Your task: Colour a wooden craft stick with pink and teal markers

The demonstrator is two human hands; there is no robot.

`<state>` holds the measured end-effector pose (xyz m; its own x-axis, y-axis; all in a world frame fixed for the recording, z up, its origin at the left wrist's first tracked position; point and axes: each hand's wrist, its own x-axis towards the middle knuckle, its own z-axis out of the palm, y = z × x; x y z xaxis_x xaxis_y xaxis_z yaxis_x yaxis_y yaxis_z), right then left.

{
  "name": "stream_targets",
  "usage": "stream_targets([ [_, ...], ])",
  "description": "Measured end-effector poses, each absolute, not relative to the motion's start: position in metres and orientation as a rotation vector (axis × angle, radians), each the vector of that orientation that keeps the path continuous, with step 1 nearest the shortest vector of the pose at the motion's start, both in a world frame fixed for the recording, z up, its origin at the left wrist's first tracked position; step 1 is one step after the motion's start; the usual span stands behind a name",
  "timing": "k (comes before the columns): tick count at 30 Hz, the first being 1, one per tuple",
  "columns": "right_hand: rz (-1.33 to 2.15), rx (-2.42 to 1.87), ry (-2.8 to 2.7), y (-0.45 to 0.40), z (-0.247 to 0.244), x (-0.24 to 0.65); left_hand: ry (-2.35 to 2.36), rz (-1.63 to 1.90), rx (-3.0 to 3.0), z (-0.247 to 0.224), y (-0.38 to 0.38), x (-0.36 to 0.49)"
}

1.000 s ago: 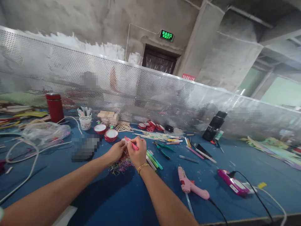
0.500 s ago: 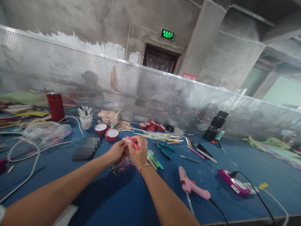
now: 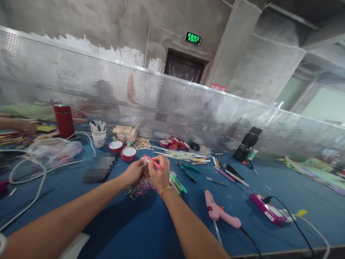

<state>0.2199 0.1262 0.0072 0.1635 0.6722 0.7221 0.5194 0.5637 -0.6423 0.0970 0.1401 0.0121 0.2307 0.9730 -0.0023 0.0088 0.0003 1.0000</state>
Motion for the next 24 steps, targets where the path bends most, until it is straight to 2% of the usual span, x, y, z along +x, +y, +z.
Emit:
stream_targets([
  [24,0.101,-1.076,-1.55,0.128,0.006,0.22,0.997,1.002,1.468,-0.006,0.153,0.095],
])
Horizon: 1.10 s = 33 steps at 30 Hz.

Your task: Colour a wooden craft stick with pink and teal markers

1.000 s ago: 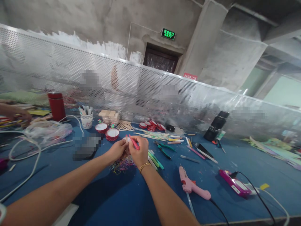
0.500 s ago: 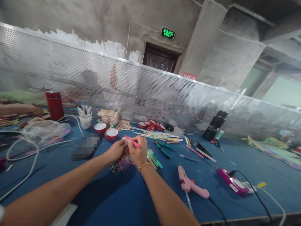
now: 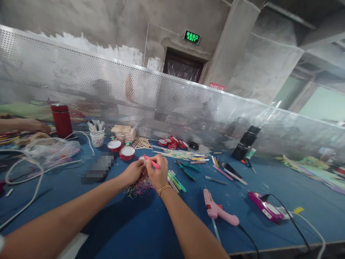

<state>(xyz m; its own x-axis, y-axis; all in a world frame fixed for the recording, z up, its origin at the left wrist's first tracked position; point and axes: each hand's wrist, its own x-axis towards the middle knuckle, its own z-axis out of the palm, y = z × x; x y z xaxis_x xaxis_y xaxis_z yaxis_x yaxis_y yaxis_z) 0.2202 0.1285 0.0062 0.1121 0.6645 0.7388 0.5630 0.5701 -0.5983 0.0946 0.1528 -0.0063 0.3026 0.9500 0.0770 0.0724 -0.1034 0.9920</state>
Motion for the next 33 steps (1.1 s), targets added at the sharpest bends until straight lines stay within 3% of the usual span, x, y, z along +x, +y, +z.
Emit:
stream_targets([
  [33,0.11,-1.075,-1.532,0.128,0.007,0.221,1.029,0.984,1.401,0.004,0.146,0.094],
])
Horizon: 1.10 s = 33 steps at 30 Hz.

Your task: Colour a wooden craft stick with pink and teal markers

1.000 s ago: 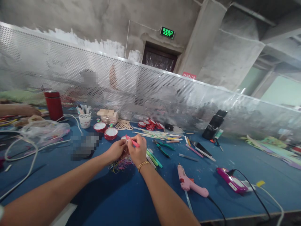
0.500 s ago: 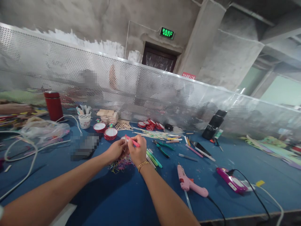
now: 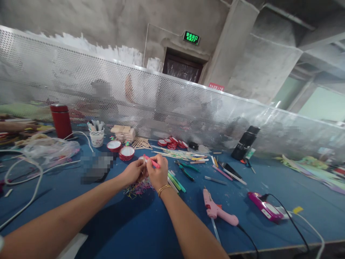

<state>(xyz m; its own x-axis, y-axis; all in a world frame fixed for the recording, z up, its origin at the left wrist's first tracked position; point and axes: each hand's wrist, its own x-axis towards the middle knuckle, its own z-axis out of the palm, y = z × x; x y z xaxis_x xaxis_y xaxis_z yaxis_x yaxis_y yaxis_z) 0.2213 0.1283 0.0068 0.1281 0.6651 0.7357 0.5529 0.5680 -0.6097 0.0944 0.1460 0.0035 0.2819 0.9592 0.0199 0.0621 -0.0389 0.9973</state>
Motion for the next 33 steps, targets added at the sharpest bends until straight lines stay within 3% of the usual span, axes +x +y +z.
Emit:
stream_targets([
  [33,0.081,-1.067,-1.521,0.1311,0.0055,0.2226,1.04,0.997,1.422,0.0078,0.1444,0.0948],
])
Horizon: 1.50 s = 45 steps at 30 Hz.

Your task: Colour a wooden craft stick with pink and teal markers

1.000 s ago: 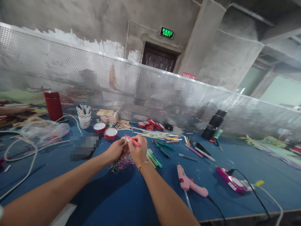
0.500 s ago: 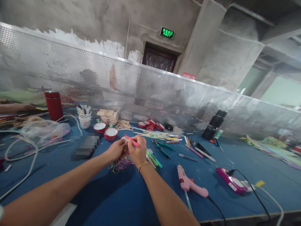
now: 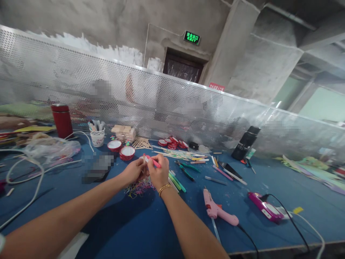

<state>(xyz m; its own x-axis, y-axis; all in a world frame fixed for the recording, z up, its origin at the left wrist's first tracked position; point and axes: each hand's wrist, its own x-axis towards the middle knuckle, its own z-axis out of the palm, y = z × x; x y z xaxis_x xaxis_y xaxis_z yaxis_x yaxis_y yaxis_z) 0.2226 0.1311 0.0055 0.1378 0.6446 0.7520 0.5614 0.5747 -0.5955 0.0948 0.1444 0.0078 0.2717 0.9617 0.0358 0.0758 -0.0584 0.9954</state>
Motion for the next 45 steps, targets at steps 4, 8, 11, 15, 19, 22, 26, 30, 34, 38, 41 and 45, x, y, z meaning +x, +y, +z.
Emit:
stream_targets([
  [4,0.104,-1.06,-1.522,0.129,0.007,0.221,1.023,1.001,1.398,0.008,0.145,0.095],
  [8,0.119,-1.063,-1.529,0.127,0.008,0.22,1.003,1.012,1.383,0.008,0.144,0.096],
  [11,0.115,-1.063,-1.534,0.127,0.008,0.219,0.997,1.024,1.388,0.01,0.143,0.096],
  [15,0.112,-1.057,-1.54,0.127,0.007,0.219,0.99,1.023,1.395,0.009,0.144,0.096],
  [19,0.108,-1.063,-1.545,0.128,0.007,0.219,0.987,1.019,1.393,0.004,0.147,0.096],
  [22,0.102,-1.064,-1.54,0.129,0.007,0.221,0.995,1.031,1.412,0.002,0.148,0.095],
  [26,0.098,-1.067,-1.516,0.13,0.006,0.222,0.995,1.033,1.424,0.001,0.15,0.094],
  [30,0.107,-1.056,-1.526,0.128,0.006,0.22,0.994,1.017,1.413,0.001,0.15,0.095],
  [34,0.117,-1.06,-1.545,0.127,0.006,0.219,0.991,1.024,1.398,0.003,0.148,0.095],
  [38,0.119,-1.067,-1.544,0.128,0.006,0.219,0.992,1.034,1.413,0.001,0.149,0.095],
  [41,0.12,-1.073,-1.525,0.128,0.007,0.221,0.998,1.03,1.438,-0.001,0.152,0.093],
  [45,0.117,-1.073,-1.519,0.127,0.008,0.22,1.01,1.02,1.427,0.002,0.15,0.093],
])
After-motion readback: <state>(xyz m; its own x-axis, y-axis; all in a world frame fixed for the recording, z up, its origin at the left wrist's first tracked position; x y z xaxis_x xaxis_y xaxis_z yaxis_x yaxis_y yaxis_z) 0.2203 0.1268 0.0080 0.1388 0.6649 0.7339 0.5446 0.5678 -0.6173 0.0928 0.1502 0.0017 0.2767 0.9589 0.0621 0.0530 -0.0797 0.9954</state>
